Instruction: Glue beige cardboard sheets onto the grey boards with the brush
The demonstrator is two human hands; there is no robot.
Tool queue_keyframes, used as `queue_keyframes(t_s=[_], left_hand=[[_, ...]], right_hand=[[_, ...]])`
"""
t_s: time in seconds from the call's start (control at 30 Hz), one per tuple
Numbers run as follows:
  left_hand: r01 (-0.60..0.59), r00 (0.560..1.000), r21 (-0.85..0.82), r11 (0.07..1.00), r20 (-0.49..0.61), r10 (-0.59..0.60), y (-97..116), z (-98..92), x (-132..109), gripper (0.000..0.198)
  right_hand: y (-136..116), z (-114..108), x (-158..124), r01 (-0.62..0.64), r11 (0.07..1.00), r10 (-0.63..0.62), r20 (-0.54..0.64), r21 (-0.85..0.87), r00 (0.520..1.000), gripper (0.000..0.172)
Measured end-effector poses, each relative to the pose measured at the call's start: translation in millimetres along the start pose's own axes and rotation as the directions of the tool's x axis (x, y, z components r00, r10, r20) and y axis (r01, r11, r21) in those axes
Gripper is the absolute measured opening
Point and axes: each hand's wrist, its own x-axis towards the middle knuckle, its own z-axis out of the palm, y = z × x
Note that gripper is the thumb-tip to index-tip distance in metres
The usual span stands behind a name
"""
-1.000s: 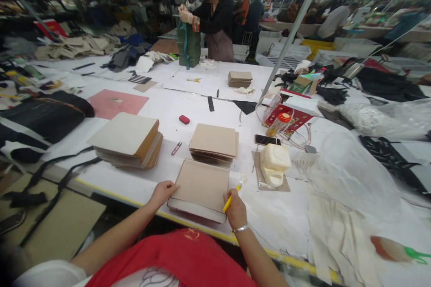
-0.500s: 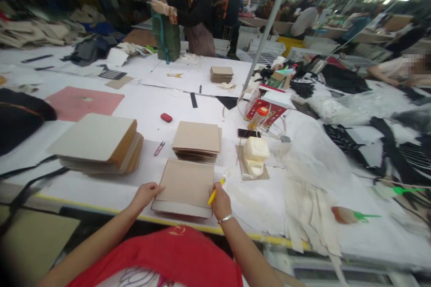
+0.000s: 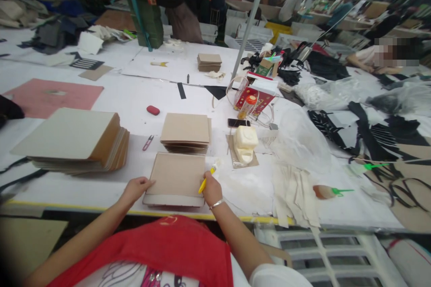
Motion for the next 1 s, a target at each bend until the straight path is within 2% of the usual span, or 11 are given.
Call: queue_keyframes(t_s=[0.17,0.37,0.53,0.63,0.7,0.77,0.83,0.9,0.93,1.0], left_hand=[[0.047,0.999,0.039,0.998,0.023,-0.048,8.5,-7.2,-2.1,0.033],[0.113,0.992,0.041,0.993,-0.061,-0.110,8.6,-13.4,-0.8,0.033],[0.111,0.994,0.067,0.992,-0.030,-0.109,10.0,-15.7,0.6,0.032],[0.058,0.998,0.265,0.963,0.003,-0.061,17.8,-20.1,0.7,0.033],[-0.044,0.998,0.477,0.878,-0.022,0.062,25.8,-20.0,-0.4,0.031],[-0.207,0.966,0.617,0.759,0.006,0.258,33.7,-15.3,-2.3,0.030],[-0.424,0.889,0.647,0.634,0.164,0.427,39.0,-6.9,-4.6,0.034],[-0.600,0.789,0.605,0.524,0.341,0.510,41.1,1.8,-6.8,0.035],[-0.647,0.754,0.584,0.490,0.392,0.527,41.2,5.2,-7.8,0.035],[-0.676,0.729,0.569,0.469,0.424,0.537,40.8,9.5,-9.4,0.036]], right_hand=[[-0.1,3.8,1.8,0.032,0.999,-0.032,-0.005,-0.036,0.999,0.015],[-0.8,5.9,5.6,0.049,0.994,-0.048,0.010,-0.095,0.999,0.018],[-4.0,6.1,5.0,0.040,0.987,-0.034,0.039,-0.159,0.999,0.019],[-3.8,0.8,5.1,0.040,0.974,-0.035,0.023,-0.221,0.999,0.021],[-3.8,-11.3,5.0,0.063,0.966,-0.069,-0.016,-0.250,0.997,0.024],[-6.9,-29.8,5.1,0.089,0.972,-0.109,-0.079,-0.219,0.991,0.030],[-16.1,-48.5,6.9,0.125,0.990,-0.134,-0.136,-0.072,0.982,0.037],[-32.9,-59.1,13.7,0.159,0.973,-0.133,-0.155,0.170,0.979,0.043],[-43.8,-59.6,19.6,0.156,0.943,-0.119,-0.141,0.295,0.983,0.045],[-68.2,-50.9,35.6,0.119,0.871,-0.089,-0.085,0.477,0.992,0.049]])
